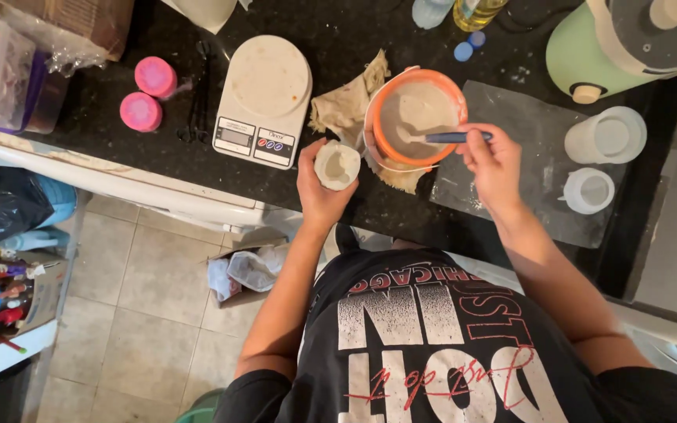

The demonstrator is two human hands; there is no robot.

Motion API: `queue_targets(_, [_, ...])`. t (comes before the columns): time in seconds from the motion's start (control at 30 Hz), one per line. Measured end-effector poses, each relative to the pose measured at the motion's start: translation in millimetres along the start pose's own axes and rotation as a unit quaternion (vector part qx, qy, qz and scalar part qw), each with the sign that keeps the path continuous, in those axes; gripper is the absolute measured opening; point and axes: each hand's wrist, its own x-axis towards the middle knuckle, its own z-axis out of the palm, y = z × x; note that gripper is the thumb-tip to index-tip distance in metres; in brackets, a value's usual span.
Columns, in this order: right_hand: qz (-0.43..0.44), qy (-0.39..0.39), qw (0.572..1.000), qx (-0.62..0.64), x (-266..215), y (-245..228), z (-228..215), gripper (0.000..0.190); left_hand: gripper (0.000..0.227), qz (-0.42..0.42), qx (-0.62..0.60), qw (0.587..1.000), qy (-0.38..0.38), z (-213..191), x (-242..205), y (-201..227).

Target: Filling a small mold with a white mixture using a spoon and inspecting a silicone mold

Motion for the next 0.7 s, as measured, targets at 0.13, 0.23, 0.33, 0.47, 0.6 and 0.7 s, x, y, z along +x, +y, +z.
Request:
queue_targets(0.13, [0.082, 0.088, 0.982, 0.146, -3.7, -9.2, -6.0, 0.021, 0.075, 0.034, 0.006, 0.999, -0.005, 7.8, 11.3, 2.8])
queue_targets(0.23, [0.099, 0.119, 0.971, 0.181, -4.6, -14.9, -19.2, 0.022, 0.078, 0.055, 0.010, 0.998, -0.007, 14.2, 24.3, 15.2])
queue_targets(0.33, [0.090, 0.133, 0.967, 0.196, -0.8, -33.8, -37.7, 0.020, 0.081, 0.078, 0.019, 0.997, -0.015, 20.4, 38.3, 22.6])
queue_targets(0.47, [0.070, 0.125, 0.954, 0.265, 8.5, -48.5, -79.6, 0.016, 0.075, 0.108, 0.037, 0.991, -0.066, 21.4, 53.7, 33.3])
queue_targets(0.6, [0.052, 0.191, 0.962, 0.189, 16.4, -130.4, -79.9, 0.015, 0.074, 0.106, 0.025, 0.991, -0.079, 27.4, 59.6, 52.1])
queue_targets(0.7, [0.020, 0.127, 0.977, 0.170, 20.9, -171.3, -86.3, 0.038, 0.075, 0.134, 0.006, 0.987, -0.085, 36.8, 63.2, 58.7])
